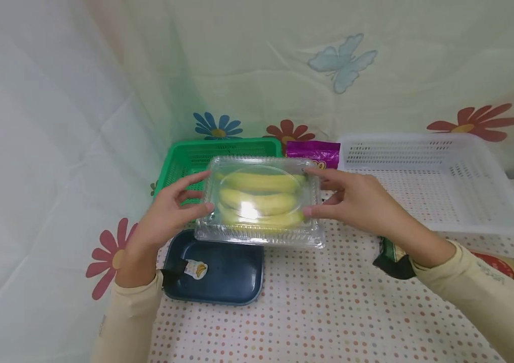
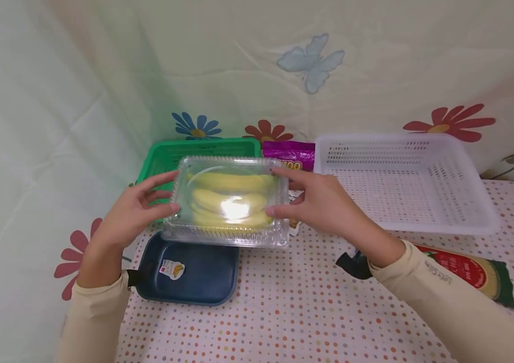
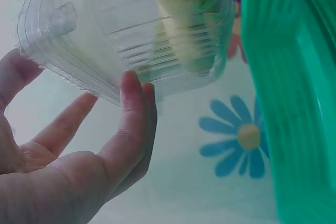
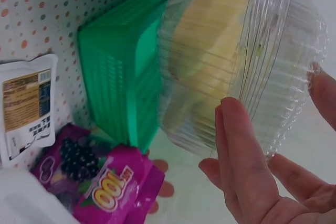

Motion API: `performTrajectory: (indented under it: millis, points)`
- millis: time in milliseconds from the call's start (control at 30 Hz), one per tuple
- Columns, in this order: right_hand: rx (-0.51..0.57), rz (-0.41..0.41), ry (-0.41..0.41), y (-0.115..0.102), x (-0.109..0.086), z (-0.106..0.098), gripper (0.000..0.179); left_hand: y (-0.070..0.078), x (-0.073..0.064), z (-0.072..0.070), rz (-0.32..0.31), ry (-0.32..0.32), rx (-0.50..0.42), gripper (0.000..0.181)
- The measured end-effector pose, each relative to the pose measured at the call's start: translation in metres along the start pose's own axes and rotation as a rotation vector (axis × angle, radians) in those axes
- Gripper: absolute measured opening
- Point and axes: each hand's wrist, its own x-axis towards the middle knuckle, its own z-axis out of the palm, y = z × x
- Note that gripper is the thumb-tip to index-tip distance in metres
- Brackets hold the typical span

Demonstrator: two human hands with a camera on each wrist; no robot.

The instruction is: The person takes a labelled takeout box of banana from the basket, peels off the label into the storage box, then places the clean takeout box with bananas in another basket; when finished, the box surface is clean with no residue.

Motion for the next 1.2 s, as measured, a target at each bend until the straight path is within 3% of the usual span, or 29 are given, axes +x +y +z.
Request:
performTrajectory:
  millis: [233,533,700,867,1200]
  points:
    - [0.078,-0.017,-0.026,-0.012,0.039,0.011,0.081,-0.014,0.007,-0.022,-0.035,0.049,-0.014,0.069]
    - [0.065,0.000,-0.039,-0.018,0.086,0.034,0.079,-0.035,0.023,-0.047,-0.083,0.095,-0.012,0.070]
    - [0.149,0.060,-0.096,-0.023,0.111,0.046,0.080,-0.051,0.036,-0.063,-0.082,0.078,-0.017,0.069]
    - [0.240,0.116,-0.131,-0.025,0.133,0.056,0.079,-0.063,0.051,-0.074,-0.132,0.041,-0.068,0.069]
    - [0.343,0.167,-0.151,-0.023,0.159,0.074,0.077,-0.087,0.080,-0.086,-0.213,0.002,-0.128,0.070]
